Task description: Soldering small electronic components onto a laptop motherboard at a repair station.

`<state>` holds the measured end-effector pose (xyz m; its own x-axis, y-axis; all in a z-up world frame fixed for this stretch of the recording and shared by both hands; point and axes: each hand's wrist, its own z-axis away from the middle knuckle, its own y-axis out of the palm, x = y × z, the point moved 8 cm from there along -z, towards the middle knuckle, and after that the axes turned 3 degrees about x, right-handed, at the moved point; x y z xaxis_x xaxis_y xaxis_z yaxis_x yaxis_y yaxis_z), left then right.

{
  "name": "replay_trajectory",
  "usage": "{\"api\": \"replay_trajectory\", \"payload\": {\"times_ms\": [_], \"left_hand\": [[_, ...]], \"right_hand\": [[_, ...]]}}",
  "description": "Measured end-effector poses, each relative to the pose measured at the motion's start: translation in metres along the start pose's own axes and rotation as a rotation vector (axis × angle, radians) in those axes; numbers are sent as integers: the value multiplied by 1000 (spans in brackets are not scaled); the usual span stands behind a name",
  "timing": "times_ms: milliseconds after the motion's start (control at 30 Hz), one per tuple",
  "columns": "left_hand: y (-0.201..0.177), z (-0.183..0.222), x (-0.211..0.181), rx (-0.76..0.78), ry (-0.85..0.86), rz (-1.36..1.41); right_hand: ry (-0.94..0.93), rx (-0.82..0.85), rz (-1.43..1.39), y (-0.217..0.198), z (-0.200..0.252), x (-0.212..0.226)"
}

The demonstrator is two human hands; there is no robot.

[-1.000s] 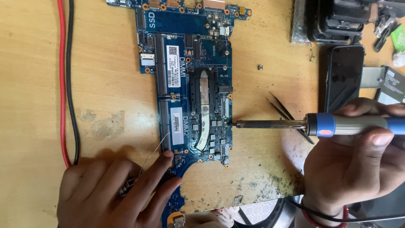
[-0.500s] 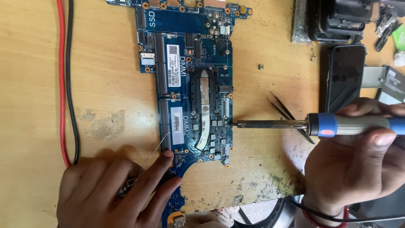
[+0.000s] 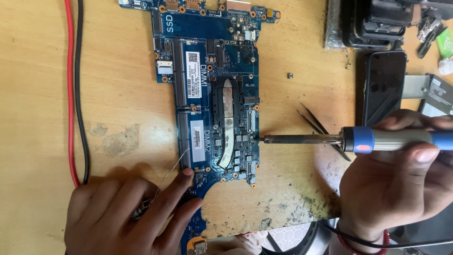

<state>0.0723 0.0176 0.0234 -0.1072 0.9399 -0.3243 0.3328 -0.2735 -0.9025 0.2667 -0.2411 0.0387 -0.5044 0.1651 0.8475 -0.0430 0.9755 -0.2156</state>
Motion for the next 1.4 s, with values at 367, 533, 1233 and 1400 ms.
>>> {"api": "replay_trajectory", "payload": {"times_ms": [367,533,1233,1400], "left_hand": [[-6,-1,-4,-77,106,37],[-16,-5,-2,-133,76,200],[-6,19,21,-323,-248,399],[-31,18,4,-393,-547,695]], "right_hand": [[156,-80,-99,-14,4,-13],[48,92,461,-4,8,23],[-64,-240,-299,-11,0,25],[-173,-294,-313,-24,-3,31]]}}
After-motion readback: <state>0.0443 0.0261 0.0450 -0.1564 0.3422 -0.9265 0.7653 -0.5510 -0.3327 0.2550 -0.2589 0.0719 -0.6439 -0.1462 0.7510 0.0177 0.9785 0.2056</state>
